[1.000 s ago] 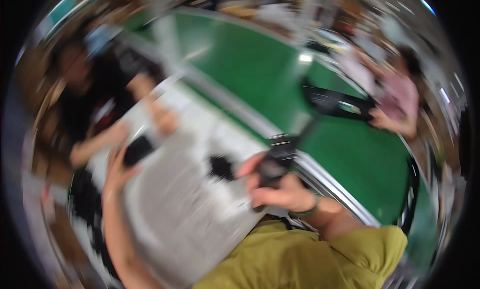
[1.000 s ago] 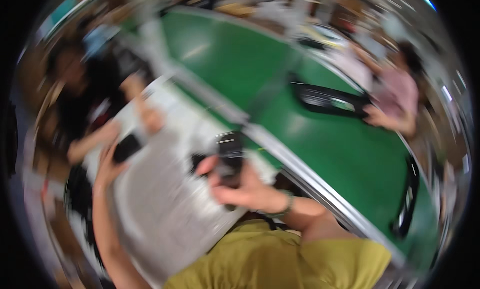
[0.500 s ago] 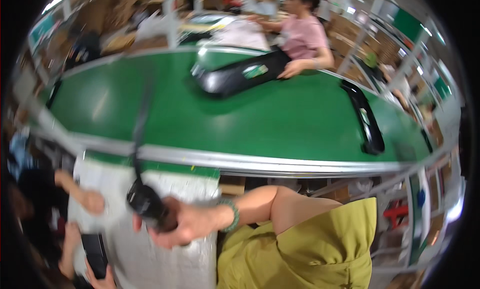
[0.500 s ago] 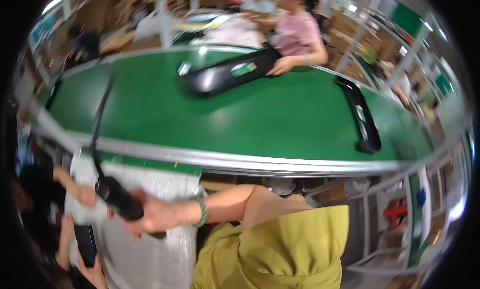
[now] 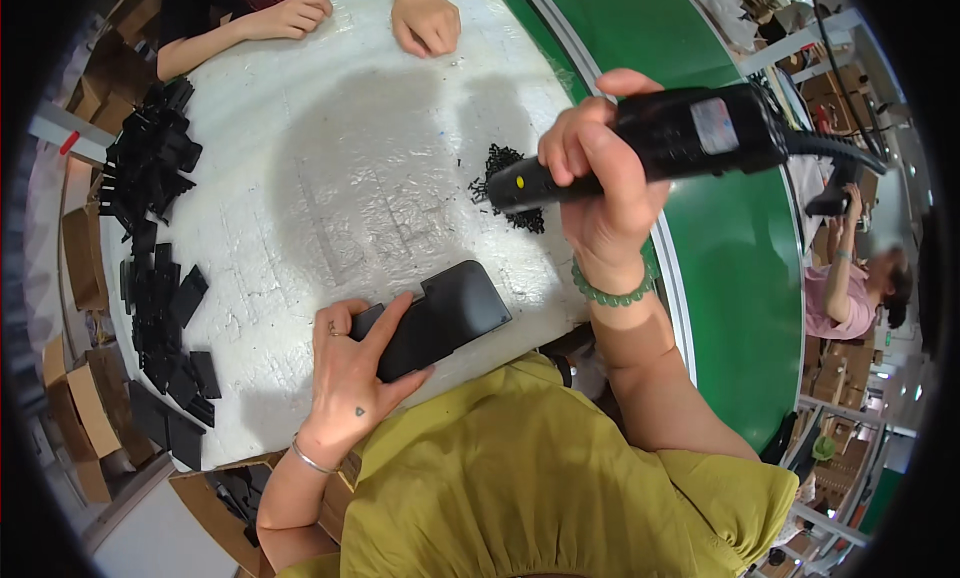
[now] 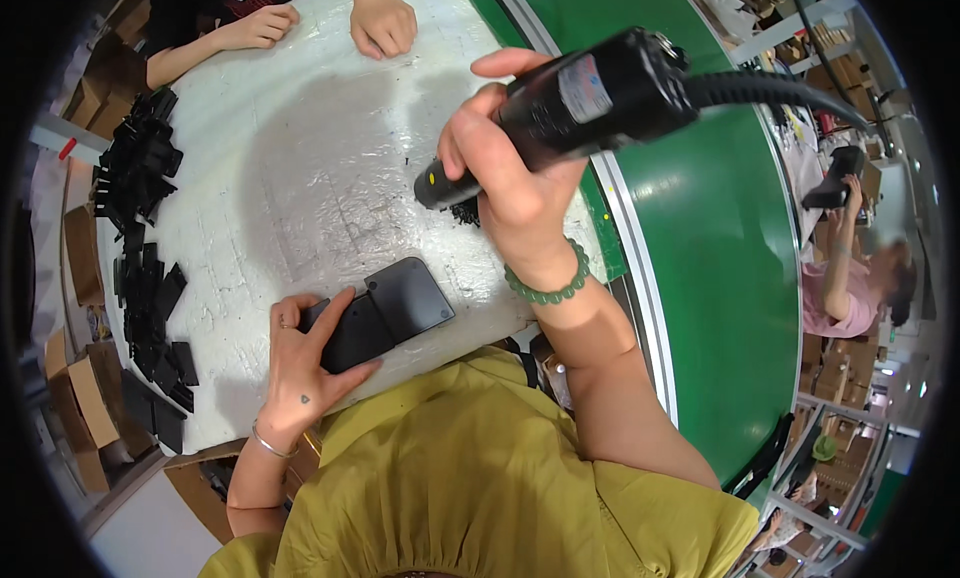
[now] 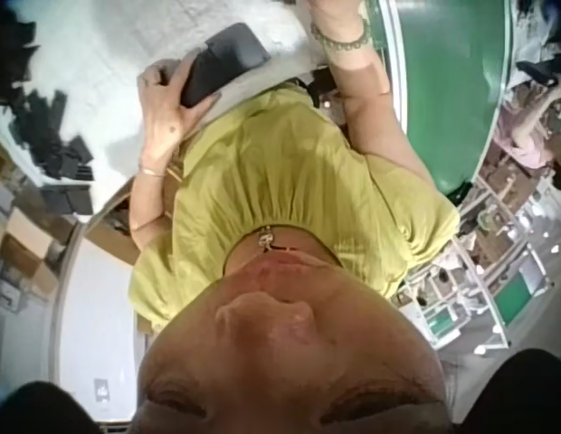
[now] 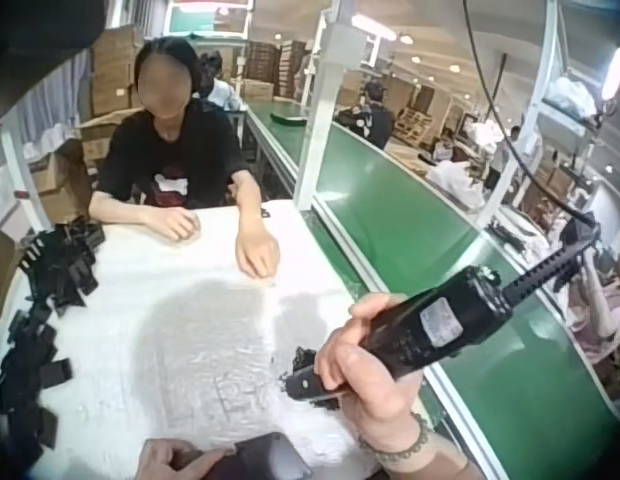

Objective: The person assembles plastic housings by fitting plastic components together and driving screws into them using an electric screwdriver. The person then puts on a wearable neck device before continuing to assemble housings with the electric screwdriver.

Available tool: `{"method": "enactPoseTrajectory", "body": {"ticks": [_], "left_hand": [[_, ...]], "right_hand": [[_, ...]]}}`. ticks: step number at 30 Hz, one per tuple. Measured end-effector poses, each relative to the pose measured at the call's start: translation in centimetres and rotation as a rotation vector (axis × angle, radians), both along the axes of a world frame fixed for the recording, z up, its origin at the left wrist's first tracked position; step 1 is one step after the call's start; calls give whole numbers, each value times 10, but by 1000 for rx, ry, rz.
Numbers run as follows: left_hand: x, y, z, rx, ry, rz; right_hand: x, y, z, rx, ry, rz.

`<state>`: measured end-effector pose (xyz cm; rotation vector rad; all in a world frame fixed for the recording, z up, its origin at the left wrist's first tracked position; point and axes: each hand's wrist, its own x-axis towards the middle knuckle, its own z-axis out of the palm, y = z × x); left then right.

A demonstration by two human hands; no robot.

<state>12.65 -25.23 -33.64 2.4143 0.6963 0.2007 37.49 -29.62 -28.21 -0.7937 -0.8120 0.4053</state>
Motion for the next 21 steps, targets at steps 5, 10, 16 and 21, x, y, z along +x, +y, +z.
{"method": "enactPoseTrajectory", "body": {"ticks": [5,10,16,21], "left_hand": [[6,9,18,-34,-196,43],[15,25,24,67,-191,5],[53,49,12,178,-365,15],[90,54,3,17,-571,-69]], "right_hand": [[18,36,-5,-99,-123,-194],[22,44,-12,-149,-73,-191],[-8,13,16,38,-12,40],[-18,-12,38,132,-66,220]]}}
